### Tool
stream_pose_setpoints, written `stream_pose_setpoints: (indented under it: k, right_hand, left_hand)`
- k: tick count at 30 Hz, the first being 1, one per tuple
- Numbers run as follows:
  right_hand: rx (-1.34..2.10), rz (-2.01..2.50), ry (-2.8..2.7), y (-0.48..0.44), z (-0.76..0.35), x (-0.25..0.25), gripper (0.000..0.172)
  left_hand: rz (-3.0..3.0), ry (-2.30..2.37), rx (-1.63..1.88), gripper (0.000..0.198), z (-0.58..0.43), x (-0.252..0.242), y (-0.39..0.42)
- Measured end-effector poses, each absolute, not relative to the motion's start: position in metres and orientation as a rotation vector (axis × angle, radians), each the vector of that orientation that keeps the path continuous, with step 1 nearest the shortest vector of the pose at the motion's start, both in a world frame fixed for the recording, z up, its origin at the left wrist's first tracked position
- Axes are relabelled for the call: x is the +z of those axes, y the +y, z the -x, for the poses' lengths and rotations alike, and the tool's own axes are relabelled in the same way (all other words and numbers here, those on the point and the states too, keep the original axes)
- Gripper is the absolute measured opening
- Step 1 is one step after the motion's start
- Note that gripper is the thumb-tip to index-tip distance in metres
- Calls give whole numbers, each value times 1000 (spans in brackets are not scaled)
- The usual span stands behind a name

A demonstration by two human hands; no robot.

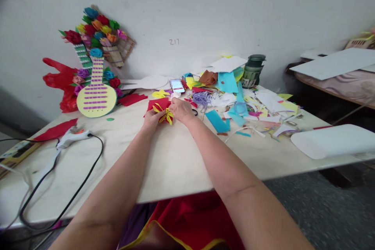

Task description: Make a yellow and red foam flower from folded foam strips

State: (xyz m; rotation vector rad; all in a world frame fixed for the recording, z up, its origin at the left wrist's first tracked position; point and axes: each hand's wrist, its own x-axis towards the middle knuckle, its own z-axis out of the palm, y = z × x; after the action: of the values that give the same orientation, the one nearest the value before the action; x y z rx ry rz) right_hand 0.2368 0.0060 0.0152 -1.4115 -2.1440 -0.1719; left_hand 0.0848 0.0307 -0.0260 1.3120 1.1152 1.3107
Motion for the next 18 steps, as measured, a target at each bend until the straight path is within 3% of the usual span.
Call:
stream_pose_setpoints:
  k: [9,18]
  right_hand:
    - [128,1388,-1907,19,-237,7,14]
    - [122,1276,-2015,19,-236,8,11]
  left_hand:
    - [-1330,1063,1295,41,-84,-26,31]
    - [-1334,1151,1281,38,-82,-28,32]
